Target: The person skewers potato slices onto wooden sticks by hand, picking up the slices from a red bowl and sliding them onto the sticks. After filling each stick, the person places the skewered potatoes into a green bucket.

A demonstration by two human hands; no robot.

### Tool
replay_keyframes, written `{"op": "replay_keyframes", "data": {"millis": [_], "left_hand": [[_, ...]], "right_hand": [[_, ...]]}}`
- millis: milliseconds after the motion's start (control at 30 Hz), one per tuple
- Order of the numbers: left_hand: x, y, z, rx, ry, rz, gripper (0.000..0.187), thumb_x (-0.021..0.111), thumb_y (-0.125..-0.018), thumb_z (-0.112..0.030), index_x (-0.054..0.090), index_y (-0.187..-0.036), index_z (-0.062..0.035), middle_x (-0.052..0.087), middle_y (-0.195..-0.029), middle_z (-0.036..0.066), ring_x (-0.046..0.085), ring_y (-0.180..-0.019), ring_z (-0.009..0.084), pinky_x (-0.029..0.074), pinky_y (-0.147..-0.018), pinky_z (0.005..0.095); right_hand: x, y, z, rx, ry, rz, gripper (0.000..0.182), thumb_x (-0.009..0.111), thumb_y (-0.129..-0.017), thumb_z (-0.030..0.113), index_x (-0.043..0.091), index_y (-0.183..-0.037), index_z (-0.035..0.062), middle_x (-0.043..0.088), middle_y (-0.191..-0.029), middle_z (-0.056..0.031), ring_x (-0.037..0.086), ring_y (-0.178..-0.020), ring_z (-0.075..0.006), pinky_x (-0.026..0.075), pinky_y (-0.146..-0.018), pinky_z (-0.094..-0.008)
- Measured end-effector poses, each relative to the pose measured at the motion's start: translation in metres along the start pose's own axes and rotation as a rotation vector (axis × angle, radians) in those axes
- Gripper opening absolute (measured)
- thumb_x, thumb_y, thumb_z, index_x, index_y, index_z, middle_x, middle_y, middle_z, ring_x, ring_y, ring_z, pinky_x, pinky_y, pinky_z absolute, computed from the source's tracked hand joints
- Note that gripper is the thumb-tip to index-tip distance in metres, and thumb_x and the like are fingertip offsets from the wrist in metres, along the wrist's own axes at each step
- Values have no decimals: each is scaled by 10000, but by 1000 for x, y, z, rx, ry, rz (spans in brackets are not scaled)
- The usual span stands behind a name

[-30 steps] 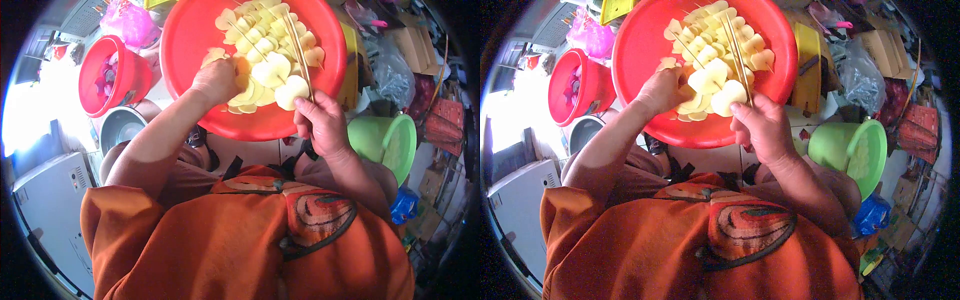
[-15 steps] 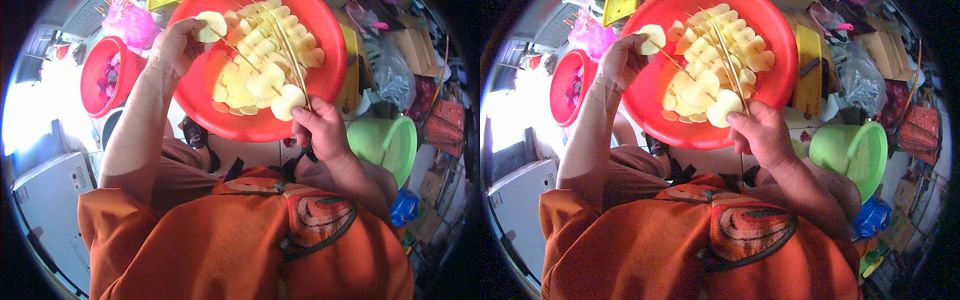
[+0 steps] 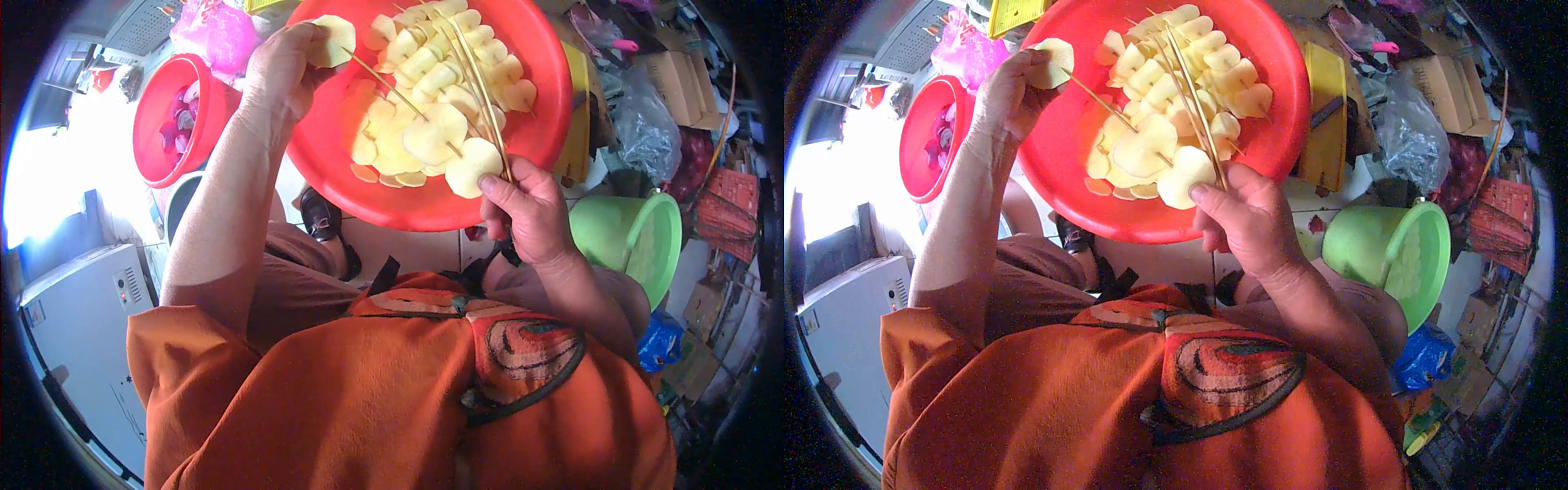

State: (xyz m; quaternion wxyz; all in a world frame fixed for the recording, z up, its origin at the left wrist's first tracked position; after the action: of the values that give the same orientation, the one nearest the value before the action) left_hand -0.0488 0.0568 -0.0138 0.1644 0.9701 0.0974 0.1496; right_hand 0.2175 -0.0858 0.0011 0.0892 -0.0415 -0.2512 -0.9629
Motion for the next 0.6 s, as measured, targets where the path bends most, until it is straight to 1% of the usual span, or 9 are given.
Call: {"op": "replay_keyframes", "data": {"millis": [100, 167, 200, 267, 300, 367, 400, 467, 600], "left_hand": [[2, 0, 1, 28, -11, 4, 260, 581, -820, -117, 547, -1044, 10, 596, -963, 122, 612, -848, 214, 538, -696, 339], [9, 8, -4, 128, -135, 44, 211, 540, -864, -153, 546, -1020, -11, 600, -956, 94, 619, -855, 211, 543, -766, 359], [10, 10, -5, 128, -135, 45, 211, 540, -864, -153, 546, -1020, -11, 600, -956, 94, 619, -855, 211, 543, -766, 359], [14, 13, -6, 103, -295, 117, 224, 547, -869, -172, 564, -1017, -5, 613, -963, 95, 623, -869, 210, 532, -794, 366], [15, 12, -5, 103, -296, 117, 224, 547, -869, -172, 564, -1017, -5, 613, -963, 95, 623, -869, 210, 532, -794, 366], [16, 11, 2, -37, -127, 187, 214, 550, -870, -176, 577, -1001, -9, 622, -970, 105, 627, -876, 206, 542, -775, 356], [18, 12, 1, -37, -128, 187, 214, 550, -870, -176, 577, -1001, -9, 622, -970, 105, 627, -876, 206, 542, -775, 356], [21, 17, -1, -74, -79, 103, 244, 539, -870, -160, 569, -1044, 7, 616, -948, 96, 614, -839, 183, 544, -696, 316], [17, 15, 3, -109, -24, 87, 232, 516, -882, -141, 563, -1034, 28, 624, -925, 111, 630, -815, 187, 557, -661, 303]], "right_hand": [[-1, 0, 1, 8, 25, -12, 206, 576, -853, 227, 578, -954, 48, 552, -616, 2, 490, -433, -60, 364, -380, -183], [-3, 0, 1, 34, 52, -26, 198, 578, -852, 225, 582, -947, 51, 549, -609, 4, 489, -430, -59, 361, -374, -184], [-3, 0, 1, 33, 52, -26, 198, 578, -852, 225, 582, -947, 51, 549, -609, 4, 489, -430, -59, 361, -374, -184], [-4, 0, 1, 35, 70, -46, 192, 580, -850, 221, 583, -939, 51, 543, -599, 4, 482, -423, -59, 357, -368, -186], [-4, -1, 1, 35, 70, -46, 192, 580, -850, 221, 583, -939, 51, 543, -599, 4, 482, -423, -59, 357, -368, -186], [-5, -1, 1, 33, 42, -50, 189, 582, -848, 216, 582, -934, 49, 538, -594, 4, 472, -418, -58, 350, -364, -188], [-5, -2, 0, 32, 41, -51, 189, 582, -848, 216, 582, -934, 49, 538, -594, 4, 472, -418, -58, 350, -364, -188], [-5, -3, -1, -4, 71, -53, 182, 580, -849, 210, 581, -930, 47, 535, -593, 5, 464, -416, -57, 344, -362, -190], [-2, -2, 1, -15, 68, -25, 182, 576, -851, 204, 583, -939, 45, 535, -596, 8, 464, -421, -55, 345, -369, -189]]}}
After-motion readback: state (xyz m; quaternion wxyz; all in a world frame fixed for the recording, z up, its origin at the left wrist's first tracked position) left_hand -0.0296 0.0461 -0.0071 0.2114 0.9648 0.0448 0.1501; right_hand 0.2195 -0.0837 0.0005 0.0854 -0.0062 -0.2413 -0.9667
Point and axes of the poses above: each hand's wrist, its own y-axis away from the middle knuckle, its own x-axis out of the palm, z = x × y, the point moved 2 cm from there along -y, towards the middle knuckle
